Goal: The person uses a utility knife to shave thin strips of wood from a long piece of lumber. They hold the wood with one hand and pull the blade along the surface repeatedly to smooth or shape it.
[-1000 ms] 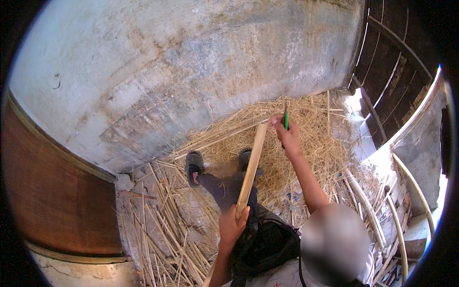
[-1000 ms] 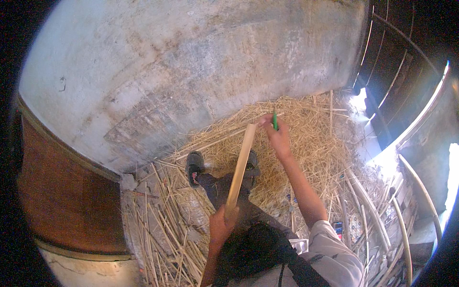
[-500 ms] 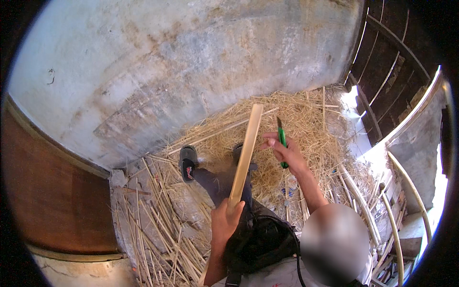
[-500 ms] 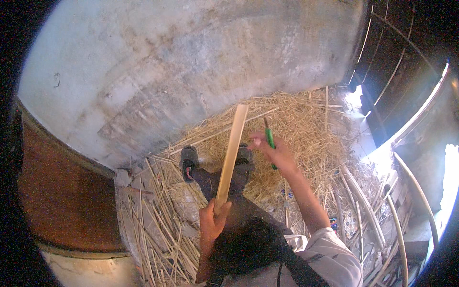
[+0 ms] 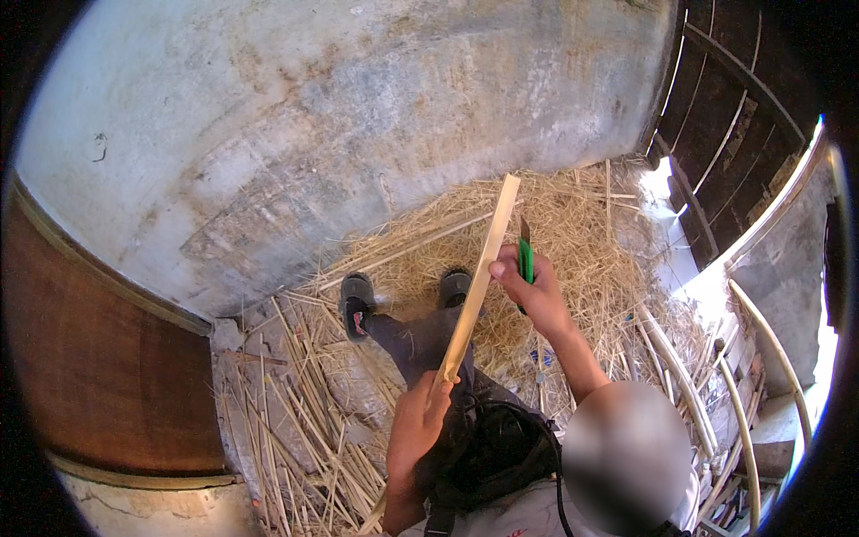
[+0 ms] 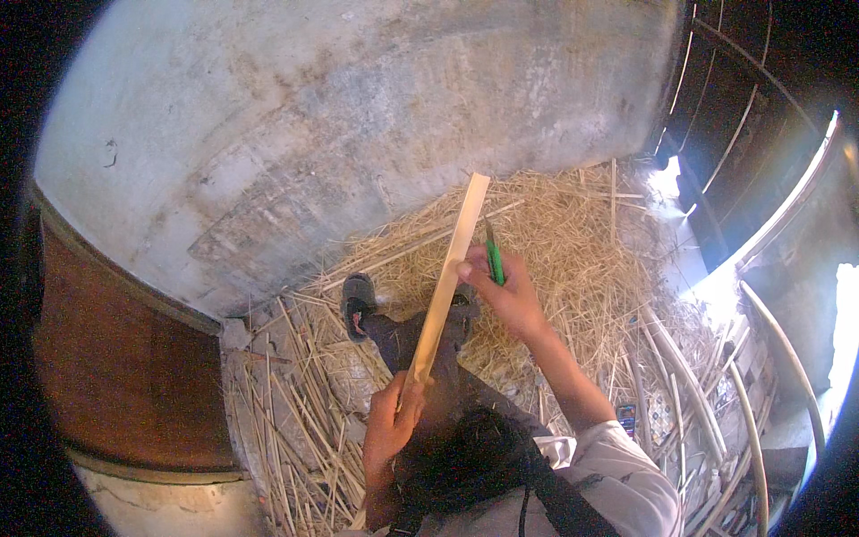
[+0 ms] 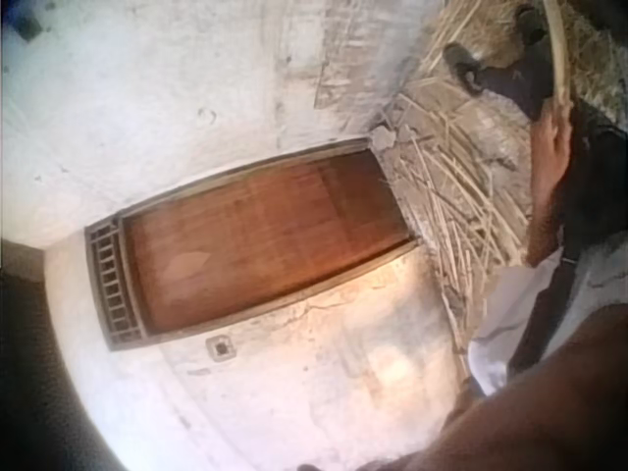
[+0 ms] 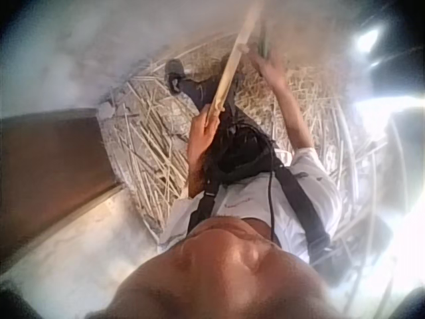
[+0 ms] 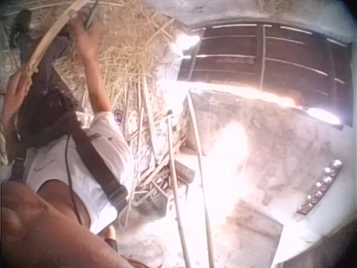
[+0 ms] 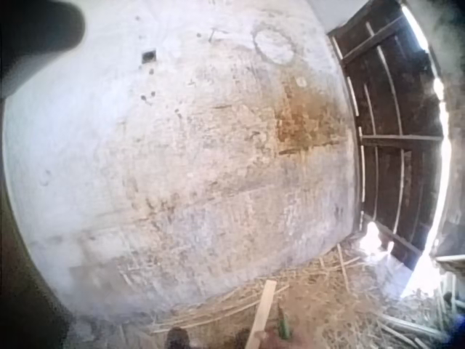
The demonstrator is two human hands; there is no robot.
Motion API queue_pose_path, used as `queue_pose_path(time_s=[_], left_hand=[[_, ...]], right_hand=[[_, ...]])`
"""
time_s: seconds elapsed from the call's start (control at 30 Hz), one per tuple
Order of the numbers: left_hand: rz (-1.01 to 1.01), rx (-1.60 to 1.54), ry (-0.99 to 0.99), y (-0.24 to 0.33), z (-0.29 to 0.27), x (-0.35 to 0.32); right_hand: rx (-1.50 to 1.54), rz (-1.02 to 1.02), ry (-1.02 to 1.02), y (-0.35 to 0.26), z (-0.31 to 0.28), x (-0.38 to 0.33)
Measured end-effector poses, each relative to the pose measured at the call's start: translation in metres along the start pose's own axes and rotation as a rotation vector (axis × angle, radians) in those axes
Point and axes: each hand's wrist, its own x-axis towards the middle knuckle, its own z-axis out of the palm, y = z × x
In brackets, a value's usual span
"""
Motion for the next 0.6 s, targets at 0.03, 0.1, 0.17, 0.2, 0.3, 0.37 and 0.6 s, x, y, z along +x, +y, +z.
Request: queue_pose_path(time_s=[0.03, 0.1, 0.17, 0.2, 0.3, 0.37, 0.6], left_hand=[[0.038, 0.048, 0.035, 0.003, 0.000, 0.001], [0.053, 0.129, 0.083, 0.007, -0.001, 0.003], [0.010, 0.193, 0.100, 0.011, -0.002, 0.005], [-0.015, 0.169, 0.110, 0.013, -0.002, 0.006], [-0.080, 0.120, 0.127, 0.017, 0.000, 0.007], [-0.102, 0.127, 0.127, 0.021, 0.000, 0.008], [-0.121, 0.105, 0.131, 0.029, 0.001, 0.007]], right_hand=[[-0.016, -0.079, -0.001, 0.003, 0.002, -0.005], [-0.325, -0.157, -0.030, -0.003, 0.000, -0.021], [-0.513, -0.238, -0.079, -0.002, 0.000, -0.038], [-0.546, -0.280, -0.116, 0.003, 0.002, -0.047], [-0.795, -0.396, -0.247, 0.011, 0.004, -0.066], [-0.879, -0.451, -0.274, 0.017, 0.004, -0.071], [-0.859, -0.445, -0.230, 0.016, 0.007, -0.072]])
